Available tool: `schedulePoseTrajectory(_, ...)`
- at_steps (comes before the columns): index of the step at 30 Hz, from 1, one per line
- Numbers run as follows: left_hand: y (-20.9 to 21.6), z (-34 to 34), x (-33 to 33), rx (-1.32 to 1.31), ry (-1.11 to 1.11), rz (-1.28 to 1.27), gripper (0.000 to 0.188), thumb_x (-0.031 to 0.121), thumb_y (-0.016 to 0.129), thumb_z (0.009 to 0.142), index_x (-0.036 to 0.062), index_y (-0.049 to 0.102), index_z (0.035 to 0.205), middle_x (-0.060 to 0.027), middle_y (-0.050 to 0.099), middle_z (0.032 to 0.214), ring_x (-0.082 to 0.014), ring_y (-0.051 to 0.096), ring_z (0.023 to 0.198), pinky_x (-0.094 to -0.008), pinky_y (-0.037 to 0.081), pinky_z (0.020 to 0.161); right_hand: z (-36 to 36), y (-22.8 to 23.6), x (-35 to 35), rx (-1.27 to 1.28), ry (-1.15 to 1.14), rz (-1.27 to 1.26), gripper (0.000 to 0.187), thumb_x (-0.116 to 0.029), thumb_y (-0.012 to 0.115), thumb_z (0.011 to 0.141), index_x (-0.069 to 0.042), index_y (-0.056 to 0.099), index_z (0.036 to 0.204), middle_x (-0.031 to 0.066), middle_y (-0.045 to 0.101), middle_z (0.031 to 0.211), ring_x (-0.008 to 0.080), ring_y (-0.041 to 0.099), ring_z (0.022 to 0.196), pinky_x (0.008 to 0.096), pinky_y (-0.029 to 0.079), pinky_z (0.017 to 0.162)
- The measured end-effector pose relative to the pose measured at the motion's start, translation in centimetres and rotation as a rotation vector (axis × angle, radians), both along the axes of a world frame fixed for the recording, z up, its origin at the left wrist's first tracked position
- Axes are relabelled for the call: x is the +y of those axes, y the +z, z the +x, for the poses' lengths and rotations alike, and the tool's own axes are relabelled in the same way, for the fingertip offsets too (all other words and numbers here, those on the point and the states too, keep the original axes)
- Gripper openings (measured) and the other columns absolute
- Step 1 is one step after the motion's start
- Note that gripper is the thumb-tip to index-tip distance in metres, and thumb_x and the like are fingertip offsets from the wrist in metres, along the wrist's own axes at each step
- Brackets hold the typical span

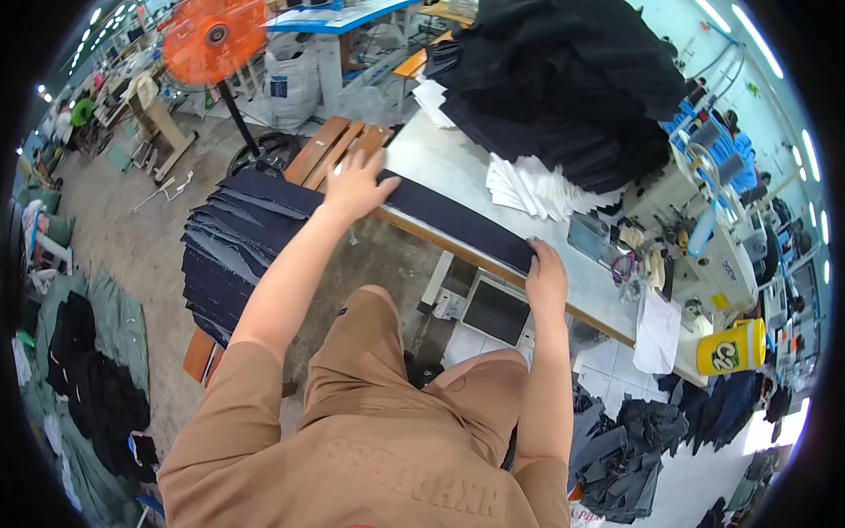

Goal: Inspecting and stacking fabric pieces at a workstation in a garment factory.

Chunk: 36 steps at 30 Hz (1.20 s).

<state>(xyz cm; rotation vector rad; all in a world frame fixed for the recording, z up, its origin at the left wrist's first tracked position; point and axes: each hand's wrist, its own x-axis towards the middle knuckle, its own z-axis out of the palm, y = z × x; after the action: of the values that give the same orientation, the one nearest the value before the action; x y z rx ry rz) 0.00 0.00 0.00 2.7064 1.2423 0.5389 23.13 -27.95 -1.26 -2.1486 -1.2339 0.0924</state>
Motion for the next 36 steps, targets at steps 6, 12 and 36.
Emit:
schedulePoseTrajectory(6,0.0,-2.6,1.1,-0.164,0.066,-0.545,0.074,0.062,0.051,0.080,-0.0037,0.055,0.113,-0.0227,0.064,0.098,-0.0314,0.063,0.094,-0.0338,0.047,0.083,0.0,2.5,-0.6,-0.199,-0.122,-0.152,0.037,-0.020,0.070,0.072,-0.004,0.059,0.104,0.0131,0.056,0.098,0.0321,0.053,0.098,0.0409,0.043,0.084)
schedulePoseTrajectory(12,-2.0,-6.2,2.0,-0.822,0.009,-1.076,0.029,0.027,0.062,0.086,0.0021,0.064,0.100,-0.0035,0.063,0.082,-0.0117,0.058,0.066,-0.0265,0.046,0.059,-2.0,5.4,1.0,0.312,0.037,-0.277,0.023,-0.006,0.068,0.073,-0.003,0.052,0.090,0.0069,0.054,0.083,0.0148,0.054,0.075,0.0264,0.044,0.066)
schedulePoseTrajectory(36,-8.5,-32.6,24.9,-0.145,0.724,-0.287,0.030,0.019,0.051,0.081,0.0181,0.063,0.108,-0.0137,0.064,0.107,-0.0295,0.058,0.105,-0.0416,0.043,0.089,-26.8,-7.6,24.1,-0.163,0.798,-0.368,0.052,-0.039,0.050,0.089,-0.011,0.044,0.132,0.0165,0.032,0.143,0.0289,0.025,0.136,0.0519,0.013,0.110)
